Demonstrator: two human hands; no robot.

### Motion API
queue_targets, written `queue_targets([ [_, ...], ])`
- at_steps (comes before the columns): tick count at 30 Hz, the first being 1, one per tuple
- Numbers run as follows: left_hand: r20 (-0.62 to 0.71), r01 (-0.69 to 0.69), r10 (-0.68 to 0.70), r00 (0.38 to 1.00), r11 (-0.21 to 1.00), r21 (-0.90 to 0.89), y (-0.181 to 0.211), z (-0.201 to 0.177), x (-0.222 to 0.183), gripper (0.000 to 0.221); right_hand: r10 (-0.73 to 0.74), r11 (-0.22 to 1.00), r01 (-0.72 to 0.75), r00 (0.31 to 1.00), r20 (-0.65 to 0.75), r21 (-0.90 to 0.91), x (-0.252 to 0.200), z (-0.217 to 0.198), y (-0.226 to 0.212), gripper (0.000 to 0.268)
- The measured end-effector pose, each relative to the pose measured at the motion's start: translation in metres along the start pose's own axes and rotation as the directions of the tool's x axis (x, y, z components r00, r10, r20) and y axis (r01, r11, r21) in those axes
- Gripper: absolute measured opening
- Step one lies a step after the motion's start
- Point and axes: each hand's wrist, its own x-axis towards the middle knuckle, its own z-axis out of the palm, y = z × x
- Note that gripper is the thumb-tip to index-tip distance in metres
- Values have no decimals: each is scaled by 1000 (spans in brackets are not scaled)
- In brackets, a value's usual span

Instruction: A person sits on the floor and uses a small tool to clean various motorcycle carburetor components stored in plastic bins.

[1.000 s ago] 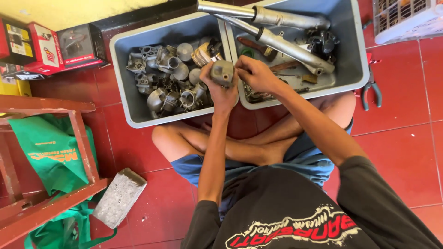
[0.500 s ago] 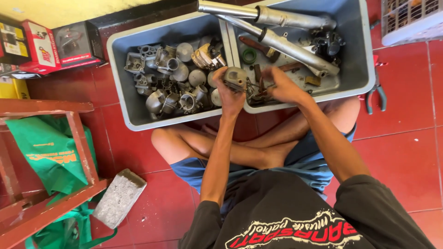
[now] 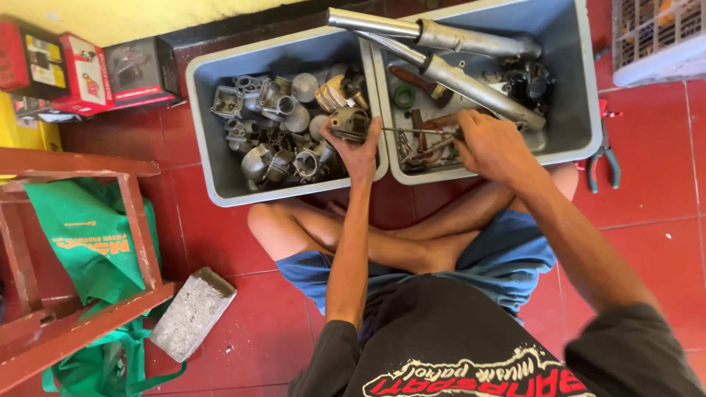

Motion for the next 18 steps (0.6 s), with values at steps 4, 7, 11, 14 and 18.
queue_targets([
  [4, -108, 195, -197, 974, 980, -32, 14, 4, -2, 104, -252, 957, 229, 960, -120, -179, -4, -64, -29, 19],
  [7, -215, 344, -346, 913, 938, -47, 26, 5, -8, 103, -399, 855, 254, 879, -260, -452, -3, -87, -41, 35],
  [11, -212, 346, -342, 916, 938, -19, -34, -17, 5, 96, -436, 824, 342, 892, -121, -451, -5, -83, -53, 45],
  [14, -253, 289, -283, 925, 957, -15, -33, -17, 11, 79, -85, 996, 84, 987, 133, 12, -5, -74, -60, 38],
  [18, -247, 250, -246, 937, 968, -18, -32, -21, 5, 86, 184, 35, -749, 656, 732, 662, -2, -59, -54, 20],
])
